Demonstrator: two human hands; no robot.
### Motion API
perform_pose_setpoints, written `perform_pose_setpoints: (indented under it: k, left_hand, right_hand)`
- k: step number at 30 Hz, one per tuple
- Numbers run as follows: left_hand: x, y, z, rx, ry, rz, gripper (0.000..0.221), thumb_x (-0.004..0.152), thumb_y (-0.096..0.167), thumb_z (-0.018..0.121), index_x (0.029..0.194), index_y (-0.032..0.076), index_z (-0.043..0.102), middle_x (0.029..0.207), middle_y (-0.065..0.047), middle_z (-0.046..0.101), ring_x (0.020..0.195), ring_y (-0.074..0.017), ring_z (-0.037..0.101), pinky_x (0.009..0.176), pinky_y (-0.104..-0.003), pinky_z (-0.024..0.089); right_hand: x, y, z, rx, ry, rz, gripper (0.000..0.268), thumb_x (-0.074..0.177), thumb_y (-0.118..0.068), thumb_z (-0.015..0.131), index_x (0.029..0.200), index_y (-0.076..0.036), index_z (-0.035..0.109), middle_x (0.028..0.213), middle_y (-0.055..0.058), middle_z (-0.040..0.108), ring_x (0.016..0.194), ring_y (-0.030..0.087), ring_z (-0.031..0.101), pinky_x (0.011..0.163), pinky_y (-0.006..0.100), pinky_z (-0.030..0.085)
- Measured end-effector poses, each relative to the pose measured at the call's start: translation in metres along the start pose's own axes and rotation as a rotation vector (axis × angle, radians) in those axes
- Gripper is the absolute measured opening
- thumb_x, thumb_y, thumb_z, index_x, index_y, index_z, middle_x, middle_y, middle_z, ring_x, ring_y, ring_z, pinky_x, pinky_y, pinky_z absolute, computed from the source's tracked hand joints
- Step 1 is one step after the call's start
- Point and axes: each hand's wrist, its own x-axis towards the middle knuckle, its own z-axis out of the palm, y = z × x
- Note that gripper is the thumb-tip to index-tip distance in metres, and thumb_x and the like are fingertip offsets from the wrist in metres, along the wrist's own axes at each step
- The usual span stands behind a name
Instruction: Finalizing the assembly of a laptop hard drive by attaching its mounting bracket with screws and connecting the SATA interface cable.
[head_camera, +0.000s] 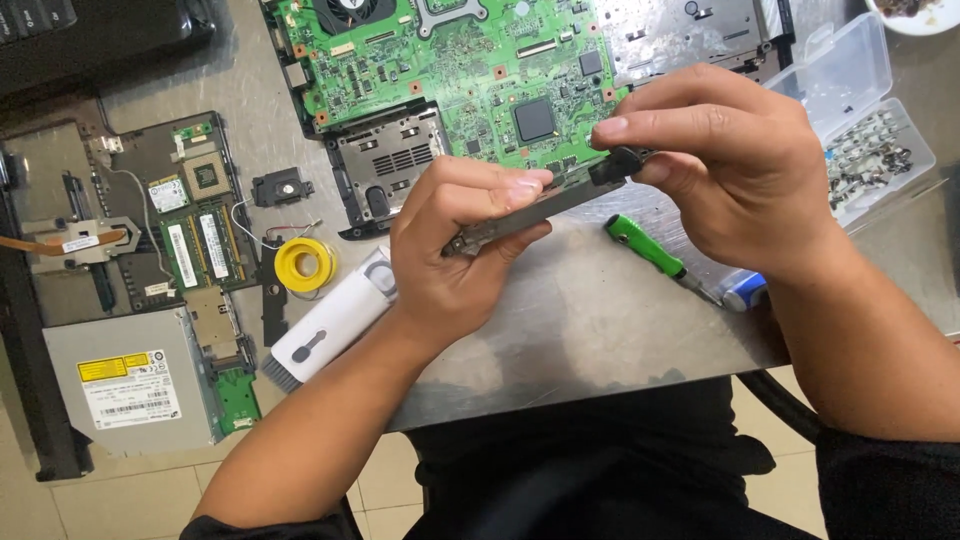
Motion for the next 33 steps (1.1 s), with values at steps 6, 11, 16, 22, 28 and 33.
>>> perform_pose_setpoints:
  k: [6,11,16,22,28,33]
  left_hand:
    - [0.0,0.002,0.001,-0.083,0.041,-0.109,0.016,0.101,0.012,0.07,0.11,0.013,0.057,0.106,-0.01,0.062,0.106,-0.0311,0.075,0.097,-0.04,0.066]
    - [-0.004,-0.003,0.002,-0.18,0.093,-0.187,0.017,0.099,0.014,0.07,0.106,0.01,0.055,0.106,-0.01,0.06,0.102,-0.0258,0.068,0.099,-0.038,0.063]
    - [-0.002,-0.007,0.001,-0.208,0.172,-0.269,0.019,0.099,0.021,0.07,0.102,0.011,0.054,0.102,-0.008,0.061,0.098,-0.0213,0.062,0.094,-0.033,0.052]
    - [-0.003,-0.01,0.002,-0.265,0.179,-0.302,0.021,0.098,0.022,0.071,0.102,0.012,0.053,0.098,-0.005,0.054,0.093,-0.0174,0.054,0.09,-0.031,0.048]
    - [0.0,-0.003,0.002,-0.19,0.149,-0.171,0.019,0.099,0.025,0.071,0.104,0.014,0.056,0.101,-0.007,0.063,0.095,-0.0191,0.063,0.09,-0.031,0.055]
    - [0.001,0.002,-0.002,-0.092,0.098,-0.05,0.016,0.099,0.018,0.072,0.109,0.015,0.059,0.105,-0.007,0.066,0.102,-0.0237,0.074,0.091,-0.032,0.058]
  right_hand:
    - [-0.001,0.005,0.0,0.051,0.002,0.028,0.022,0.112,-0.003,0.061,0.134,0.001,0.062,0.121,0.027,0.069,0.111,0.036,0.072,0.097,0.041,0.059]
    - [-0.002,0.009,-0.005,0.018,-0.004,0.015,0.027,0.109,-0.005,0.066,0.135,0.004,0.065,0.123,0.028,0.067,0.107,0.036,0.069,0.091,0.04,0.056]
    - [0.002,0.01,-0.008,0.022,-0.099,0.026,0.046,0.102,0.006,0.075,0.144,0.002,0.057,0.128,0.028,0.065,0.114,0.037,0.069,0.097,0.041,0.06]
    - [-0.002,0.017,-0.007,-0.003,-0.081,-0.061,0.045,0.103,-0.001,0.076,0.143,0.002,0.057,0.124,0.028,0.066,0.11,0.038,0.069,0.096,0.043,0.058]
    - [-0.008,0.023,-0.005,0.016,-0.026,-0.109,0.045,0.098,0.001,0.082,0.136,0.001,0.059,0.117,0.027,0.07,0.105,0.035,0.073,0.092,0.038,0.061]
    - [-0.007,0.018,-0.001,0.071,0.004,-0.085,0.042,0.093,0.005,0.083,0.129,0.005,0.061,0.118,0.028,0.071,0.109,0.036,0.076,0.097,0.039,0.066]
